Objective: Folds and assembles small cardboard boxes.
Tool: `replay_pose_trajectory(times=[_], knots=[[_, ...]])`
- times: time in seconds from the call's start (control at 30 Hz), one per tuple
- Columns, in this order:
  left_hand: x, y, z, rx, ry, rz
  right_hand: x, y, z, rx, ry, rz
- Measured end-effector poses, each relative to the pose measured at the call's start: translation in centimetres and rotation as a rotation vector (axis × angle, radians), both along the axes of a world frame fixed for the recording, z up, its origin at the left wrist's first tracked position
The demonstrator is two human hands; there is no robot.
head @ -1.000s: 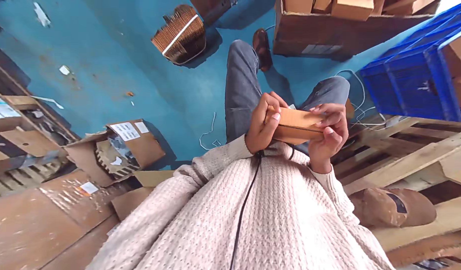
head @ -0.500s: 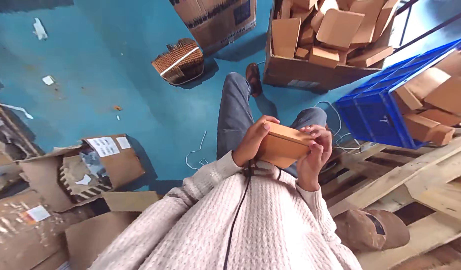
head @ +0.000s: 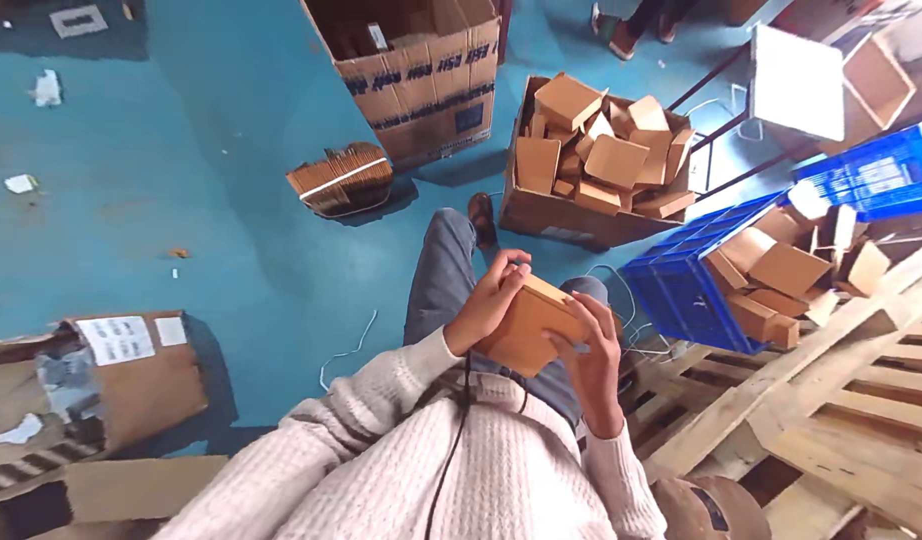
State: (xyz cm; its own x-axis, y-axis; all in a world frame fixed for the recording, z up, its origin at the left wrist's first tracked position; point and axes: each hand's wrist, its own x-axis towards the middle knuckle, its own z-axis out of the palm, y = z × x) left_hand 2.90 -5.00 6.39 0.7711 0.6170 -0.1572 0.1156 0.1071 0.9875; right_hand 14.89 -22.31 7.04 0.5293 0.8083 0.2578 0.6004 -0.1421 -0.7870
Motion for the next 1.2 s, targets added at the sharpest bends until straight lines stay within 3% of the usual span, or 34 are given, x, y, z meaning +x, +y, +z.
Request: replay_pose_trajectory(times=[0.1, 0.2, 0.33, 0.67, 1.0, 1.2], knots=[[0.0, 1.4, 1.1, 0.249, -0.188, -0.246, 2.0, -0.2, 1.3, 0.046, 0.224, -0.022], [-0.2, 1.6, 1.5, 0.386, -0.259, -0.252, 2.9, -0.5, 2.0, 0.047, 0.275, 0.044], [-0.1, 0.7, 1.0, 0.281, -0.238, -0.112, 2.6, 0.2, 1.5, 0.087, 0.238, 0.043], [-2.1, -1.3, 0.2, 0.156, -0.207, -0.004, 1.5, 0.0, -0.6, 0.16, 0.317, 0.112], [-2.4, 0.1, 0.4, 0.111, -0.125, -0.119, 0.6, -0.2, -2.2, 0.144, 0.327, 0.095], [-1.9, 0.9, 0.0, -0.022, -0.147, -0.039, 0.1, 0.7, -1.4, 0.144, 0.441, 0.062]])
